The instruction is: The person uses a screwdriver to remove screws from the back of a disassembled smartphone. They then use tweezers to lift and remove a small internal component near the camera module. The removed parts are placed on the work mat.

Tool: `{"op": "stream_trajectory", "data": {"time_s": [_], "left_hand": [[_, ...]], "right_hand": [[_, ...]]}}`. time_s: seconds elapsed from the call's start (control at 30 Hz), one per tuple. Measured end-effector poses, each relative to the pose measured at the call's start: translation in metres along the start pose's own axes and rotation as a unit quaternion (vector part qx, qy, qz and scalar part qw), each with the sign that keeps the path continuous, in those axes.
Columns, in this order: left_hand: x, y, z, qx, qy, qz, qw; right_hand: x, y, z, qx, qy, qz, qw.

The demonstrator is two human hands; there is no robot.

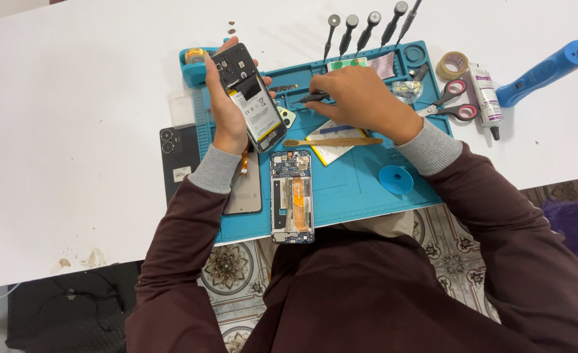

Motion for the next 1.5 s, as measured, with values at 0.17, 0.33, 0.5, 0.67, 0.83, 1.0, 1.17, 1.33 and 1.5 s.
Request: {"op": "stream_trajectory", "data": {"time_s": [0.17,0.33,0.5,0.67,0.83,1.0,1.17,1.33,1.5], "left_hand": [[0.0,0.002,0.0,0.012,-0.005,-0.003,1.0],[-0.001,0.002,-0.002,0.008,0.002,-0.009,1.0],[-0.002,0.003,-0.005,0.01,-0.002,-0.016,1.0],[-0.004,0.001,-0.01,0.018,-0.01,-0.012,1.0],[-0.012,-0.005,-0.015,0.055,-0.071,0.011,0.996],[-0.012,-0.006,-0.017,0.038,-0.077,0.016,0.996],[-0.012,-0.006,-0.017,0.045,-0.079,0.013,0.996],[-0.012,-0.006,-0.017,0.048,-0.082,0.011,0.995],[-0.013,-0.007,-0.018,0.046,-0.083,0.013,0.995]], "right_hand": [[-0.001,-0.002,0.001,-0.004,0.003,0.007,1.0],[-0.001,0.0,0.003,0.0,0.005,0.001,1.0],[0.0,-0.004,0.003,-0.009,0.009,0.004,1.0],[-0.002,-0.019,0.002,-0.065,0.004,0.041,0.997],[-0.004,-0.02,-0.013,-0.194,-0.011,0.031,0.98],[-0.002,-0.016,-0.027,-0.198,0.008,-0.011,0.98],[-0.001,-0.01,-0.041,-0.223,0.004,-0.025,0.974],[0.002,0.001,-0.048,-0.222,-0.005,-0.031,0.974],[0.003,0.008,-0.046,-0.228,0.003,-0.029,0.973]]}}
Point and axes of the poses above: each hand's wrist, its own x-axis away from the middle knuckle, its own y-axis out of the palm, z = x × y, the point moved 6 cm from there along -x, towards the middle knuckle, and after that the axes turned 13 degrees about z, right-handed, at the moved point
